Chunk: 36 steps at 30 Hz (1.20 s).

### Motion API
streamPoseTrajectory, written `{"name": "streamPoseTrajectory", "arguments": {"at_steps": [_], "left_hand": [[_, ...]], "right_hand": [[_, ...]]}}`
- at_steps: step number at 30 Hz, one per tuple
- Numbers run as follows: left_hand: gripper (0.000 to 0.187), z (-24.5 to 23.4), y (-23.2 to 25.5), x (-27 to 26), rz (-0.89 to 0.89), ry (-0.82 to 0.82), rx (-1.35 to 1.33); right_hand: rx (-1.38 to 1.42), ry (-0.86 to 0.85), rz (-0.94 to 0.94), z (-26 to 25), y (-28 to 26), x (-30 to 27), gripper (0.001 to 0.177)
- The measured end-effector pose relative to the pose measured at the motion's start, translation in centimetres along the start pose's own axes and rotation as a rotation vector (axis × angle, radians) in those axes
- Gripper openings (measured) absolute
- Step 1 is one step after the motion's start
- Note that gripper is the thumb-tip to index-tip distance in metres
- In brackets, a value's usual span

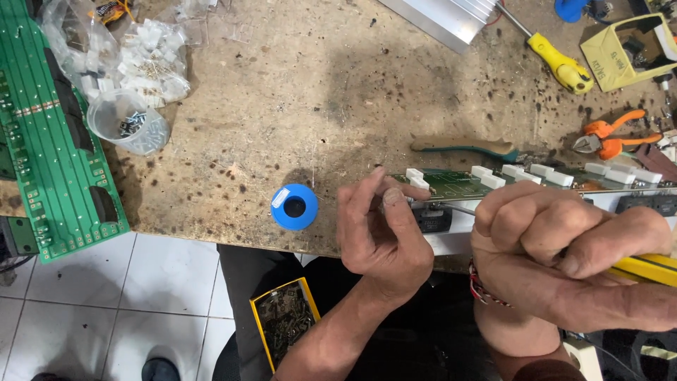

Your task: The person is working on a long circuit board with multiple black components, using a screwdriver to adjust parts and a soldering iron to apply heat. They also use pliers to manipulate small metal pieces and select screws from a yellow container.

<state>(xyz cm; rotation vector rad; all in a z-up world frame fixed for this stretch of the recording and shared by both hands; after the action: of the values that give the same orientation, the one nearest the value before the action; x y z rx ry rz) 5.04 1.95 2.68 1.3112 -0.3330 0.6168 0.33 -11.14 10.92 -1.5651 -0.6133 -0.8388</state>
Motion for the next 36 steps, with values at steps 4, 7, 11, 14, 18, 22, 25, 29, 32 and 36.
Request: {"name": "streamPoseTrajectory", "arguments": {"at_steps": [4, 7, 11, 14, 18, 22, 25, 29, 32, 36], "left_hand": [[0.023, 0.0, 0.0, 0.0, 0.000, 0.013, -0.018], [0.023, -0.1, 0.3, 0.2, 0.014, 0.011, 0.014], [0.023, 0.0, 0.4, 0.2, 0.013, 0.016, 0.010], [0.022, 0.0, 0.5, 0.2, 0.019, 0.026, 0.003], [0.023, 0.0, 0.8, 0.4, 0.034, 0.028, 0.053], [0.023, 0.0, 0.5, 0.2, 0.020, 0.023, 0.027], [0.023, 0.0, 0.4, 0.1, 0.026, 0.023, -0.004], [0.022, 0.1, 0.3, 0.1, 0.019, 0.022, -0.020], [0.022, 0.0, 0.2, 0.0, 0.015, 0.037, -0.016], [0.022, 0.0, 0.2, -0.1, 0.009, 0.034, -0.040]], "right_hand": [[-0.012, -0.016, 0.025, 0.3, -0.1, 0.2, 0.045], [-0.062, -0.016, 0.025, 0.7, -0.1, 0.4, 0.046], [-0.071, 0.012, 0.034, 1.3, -0.3, 1.2, 0.050], [-0.046, 0.049, 0.081, 1.3, -0.1, 1.4, 0.054], [0.028, 0.031, 0.095, 1.1, 0.1, 1.4, 0.056], [-0.051, 0.103, 0.104, 1.7, -0.3, 1.7, 0.057], [-0.109, 0.124, 0.101, 1.6, -0.4, 1.6, 0.057], [-0.009, 0.107, 0.093, 1.7, -0.2, 1.9, 0.060], [-0.013, 0.114, 0.126, 1.8, -0.3, 2.4, 0.070], [-0.010, 0.075, 0.142, 2.2, -0.3, 3.0, 0.080]]}}
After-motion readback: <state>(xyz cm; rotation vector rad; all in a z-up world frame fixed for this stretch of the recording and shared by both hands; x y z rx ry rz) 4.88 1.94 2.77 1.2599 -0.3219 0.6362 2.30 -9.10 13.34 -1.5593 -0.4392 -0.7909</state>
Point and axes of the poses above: each hand's wrist, its own x-axis towards the middle knuckle, its own z-axis out of the palm, y = z × x, the point moved 8 cm from there along x, towards the middle knuckle, and after that the axes turned 8 degrees about -y, right-handed, at the moved point
